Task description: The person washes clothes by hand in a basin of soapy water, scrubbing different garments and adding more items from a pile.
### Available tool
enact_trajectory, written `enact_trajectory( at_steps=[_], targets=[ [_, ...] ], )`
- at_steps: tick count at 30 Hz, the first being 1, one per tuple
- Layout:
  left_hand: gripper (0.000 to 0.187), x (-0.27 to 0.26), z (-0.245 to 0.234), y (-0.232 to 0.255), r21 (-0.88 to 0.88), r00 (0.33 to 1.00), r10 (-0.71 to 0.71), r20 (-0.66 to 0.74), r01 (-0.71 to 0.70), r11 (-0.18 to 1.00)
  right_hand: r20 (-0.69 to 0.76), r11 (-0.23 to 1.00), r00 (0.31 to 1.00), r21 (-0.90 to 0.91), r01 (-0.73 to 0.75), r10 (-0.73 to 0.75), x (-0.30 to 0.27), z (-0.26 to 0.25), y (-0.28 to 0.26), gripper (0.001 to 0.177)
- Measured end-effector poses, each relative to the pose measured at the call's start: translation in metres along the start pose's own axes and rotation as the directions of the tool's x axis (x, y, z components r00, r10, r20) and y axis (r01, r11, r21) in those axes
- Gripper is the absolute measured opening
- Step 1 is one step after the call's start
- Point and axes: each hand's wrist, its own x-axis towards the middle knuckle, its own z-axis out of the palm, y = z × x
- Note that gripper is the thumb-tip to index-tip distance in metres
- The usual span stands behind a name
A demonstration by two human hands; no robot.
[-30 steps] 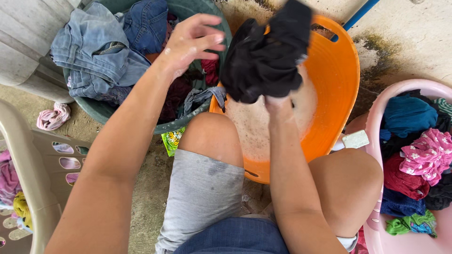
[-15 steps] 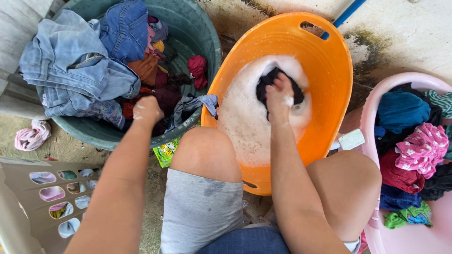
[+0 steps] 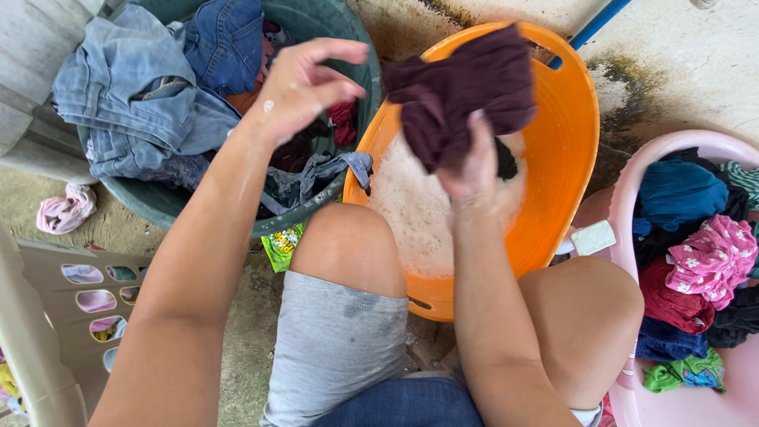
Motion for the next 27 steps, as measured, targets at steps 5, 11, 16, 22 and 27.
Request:
enact_trajectory(
  at_steps=[5,11,16,22,27],
  targets=[
    [0.084,-0.027,-0.016,-0.101,0.736,0.869,-0.472,-0.146,0.414,0.536,-0.572,0.937,0.816,0.232,0.261,-0.085,0.008,-0.063,-0.015,0.052],
    [0.066,-0.069,0.023,-0.149,0.791,0.704,-0.698,-0.128,0.497,0.357,-0.519,0.998,0.854,0.032,0.053,-0.029,0.015,-0.071,0.006,0.044],
    [0.036,-0.041,0.003,-0.113,0.670,0.844,-0.449,-0.294,0.517,0.533,-0.294,0.948,0.955,-0.312,-0.060,-0.037,0.013,-0.016,0.017,0.043],
    [0.048,-0.005,0.034,0.009,0.106,0.988,0.006,0.154,-0.022,0.994,-0.005,0.852,0.999,-0.523,0.038,-0.047,0.007,0.025,0.049,0.059],
    [0.046,0.015,0.004,-0.001,-0.357,0.996,-0.062,0.065,0.081,0.931,-0.040,0.787,0.927,-0.542,0.294,-0.374,0.007,-0.020,0.003,0.049]
  ],
)
